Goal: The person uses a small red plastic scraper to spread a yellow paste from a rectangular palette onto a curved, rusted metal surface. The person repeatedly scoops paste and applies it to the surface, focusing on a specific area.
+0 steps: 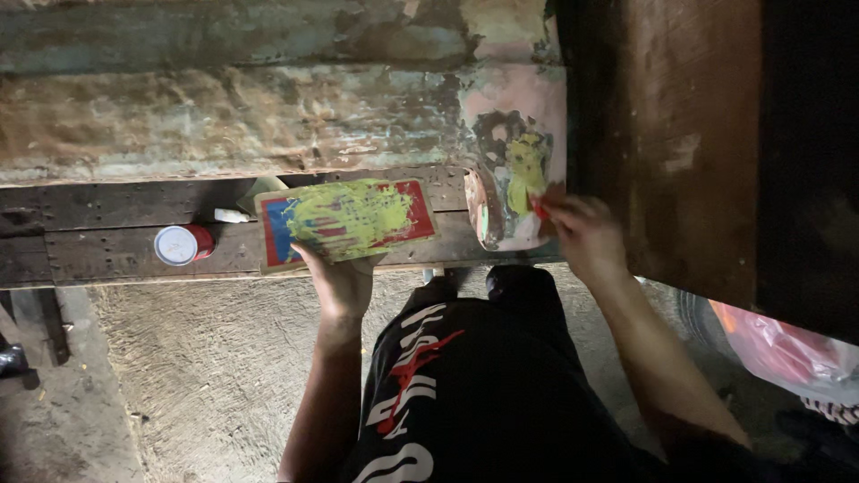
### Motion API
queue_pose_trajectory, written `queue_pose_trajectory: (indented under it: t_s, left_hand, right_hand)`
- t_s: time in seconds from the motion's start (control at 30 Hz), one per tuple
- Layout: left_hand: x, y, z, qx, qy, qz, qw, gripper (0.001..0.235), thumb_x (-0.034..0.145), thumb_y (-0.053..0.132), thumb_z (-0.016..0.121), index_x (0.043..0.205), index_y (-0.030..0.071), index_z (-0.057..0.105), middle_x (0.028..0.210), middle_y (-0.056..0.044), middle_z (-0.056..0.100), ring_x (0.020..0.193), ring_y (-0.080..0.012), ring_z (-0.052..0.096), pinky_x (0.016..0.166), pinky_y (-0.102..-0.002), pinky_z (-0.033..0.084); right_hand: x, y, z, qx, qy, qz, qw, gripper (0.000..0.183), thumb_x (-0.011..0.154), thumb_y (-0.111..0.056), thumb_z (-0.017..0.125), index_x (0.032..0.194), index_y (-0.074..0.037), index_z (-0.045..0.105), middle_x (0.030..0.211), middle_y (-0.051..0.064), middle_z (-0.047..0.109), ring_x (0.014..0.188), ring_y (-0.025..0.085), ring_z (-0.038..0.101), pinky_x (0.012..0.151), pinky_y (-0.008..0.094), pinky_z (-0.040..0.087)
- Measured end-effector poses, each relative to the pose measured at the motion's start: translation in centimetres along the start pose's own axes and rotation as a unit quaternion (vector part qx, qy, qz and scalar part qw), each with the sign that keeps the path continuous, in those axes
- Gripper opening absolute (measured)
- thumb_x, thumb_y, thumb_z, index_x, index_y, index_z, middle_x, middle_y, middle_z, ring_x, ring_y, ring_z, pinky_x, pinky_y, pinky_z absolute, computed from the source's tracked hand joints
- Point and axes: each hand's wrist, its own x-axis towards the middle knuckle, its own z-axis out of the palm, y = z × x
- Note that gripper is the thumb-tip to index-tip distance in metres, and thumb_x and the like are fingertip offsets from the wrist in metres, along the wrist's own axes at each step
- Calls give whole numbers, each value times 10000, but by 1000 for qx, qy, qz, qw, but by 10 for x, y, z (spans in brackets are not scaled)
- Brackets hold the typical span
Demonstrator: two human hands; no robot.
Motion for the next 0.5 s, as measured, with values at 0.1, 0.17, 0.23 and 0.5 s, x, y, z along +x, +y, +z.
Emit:
queue_pose_trajectory:
  t_s: [0.1,0.17,0.23,0.5]
  left_hand:
    - [2,0,-2,-3,1,1,1000,904,951,768,436,1594,144,310,1596,-130,402,1468,-369,437,1136,-638,452]
    - [4,-1,-2,-8,0,-7,1000,897,945,768,435,1593,160,314,1605,-115,396,1468,-363,435,1144,-633,448]
    - [5,-3,-1,-14,-4,-12,1000,892,949,767,433,1599,168,317,1615,-106,392,1474,-356,433,1156,-627,442]
    - [5,2,0,13,-15,-5,1000,905,930,777,440,1601,185,299,1614,-99,397,1474,-362,439,1141,-651,450]
  right_hand:
    - [-9,5,-17,179,-126,221,950,148,1008,-201,706,1113,-164,803,1079,78,776,839,178,743,706,285,609]
    - [0,9,-25,249,-61,266,929,162,990,-217,722,1121,-159,795,1046,73,781,845,179,747,712,313,612]
    - [18,15,-29,307,-67,302,900,185,963,-234,739,1125,-162,791,1013,72,793,862,177,759,759,337,600]
    - [68,27,-2,200,-85,249,944,237,913,-267,814,1123,-158,807,1012,147,774,856,272,732,750,402,558]
